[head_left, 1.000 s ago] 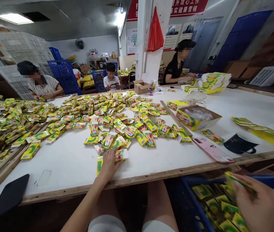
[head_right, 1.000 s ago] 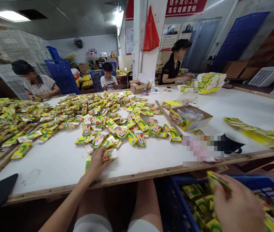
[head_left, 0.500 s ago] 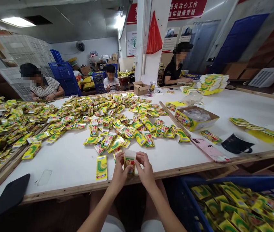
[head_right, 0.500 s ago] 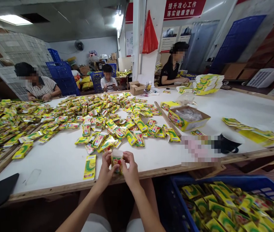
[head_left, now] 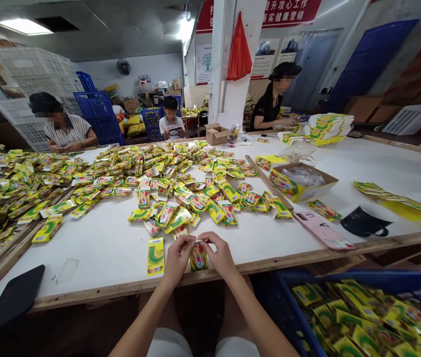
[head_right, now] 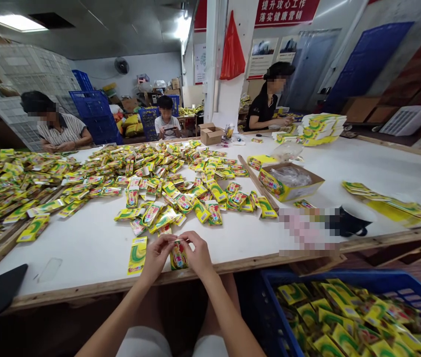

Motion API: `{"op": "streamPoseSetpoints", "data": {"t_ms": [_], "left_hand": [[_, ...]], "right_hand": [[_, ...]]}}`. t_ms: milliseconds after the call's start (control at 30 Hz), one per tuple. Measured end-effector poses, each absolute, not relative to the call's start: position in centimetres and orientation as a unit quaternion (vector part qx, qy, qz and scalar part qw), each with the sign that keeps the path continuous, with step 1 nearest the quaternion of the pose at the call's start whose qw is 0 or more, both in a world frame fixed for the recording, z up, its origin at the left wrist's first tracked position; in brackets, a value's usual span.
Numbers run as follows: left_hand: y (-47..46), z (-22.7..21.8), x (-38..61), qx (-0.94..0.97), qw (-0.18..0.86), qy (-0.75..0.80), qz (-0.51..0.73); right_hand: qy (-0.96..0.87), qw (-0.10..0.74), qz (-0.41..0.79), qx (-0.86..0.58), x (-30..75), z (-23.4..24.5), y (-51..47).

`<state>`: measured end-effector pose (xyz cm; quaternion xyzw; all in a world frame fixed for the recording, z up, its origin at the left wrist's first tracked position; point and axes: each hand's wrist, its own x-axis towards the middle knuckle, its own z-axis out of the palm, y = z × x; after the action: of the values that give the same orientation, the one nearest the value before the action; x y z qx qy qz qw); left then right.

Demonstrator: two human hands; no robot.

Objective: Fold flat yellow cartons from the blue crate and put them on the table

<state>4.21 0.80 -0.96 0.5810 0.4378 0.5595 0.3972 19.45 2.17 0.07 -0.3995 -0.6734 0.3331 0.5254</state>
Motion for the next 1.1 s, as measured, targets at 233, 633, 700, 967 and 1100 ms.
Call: {"op": "streamPoseSetpoints", "data": {"t_ms": [233,633,700,967,1100], "left_hand": [[0.2,-0.3,4.6,0.555,0.387,0.482,0.557],[0.1,-1.2,4.1,0.545,0.421,0.471,0.552],[-0.2,-1.0,3.8,0.574,0.400,0.464,0.544],[1.4,-1.3,1.7,0.671,0.114,0.610,0.405],[3.1,-2.1,2.9,0.653,0.021,0.685,0.322]], "right_hand": [[-0.664,0.523,0.325,-0.425,19.0,0.4,1.8],[-0.626,0.510,0.414,-0.420,18.8,-0.5,1.5],[-0.628,0.516,0.410,-0.414,18.8,-0.6,1.0],[-0.567,0.527,-0.089,-0.626,31.2,5.7,-4.2],[-0.538,0.506,-0.151,-0.657,34.2,6.3,-5.7]]}}
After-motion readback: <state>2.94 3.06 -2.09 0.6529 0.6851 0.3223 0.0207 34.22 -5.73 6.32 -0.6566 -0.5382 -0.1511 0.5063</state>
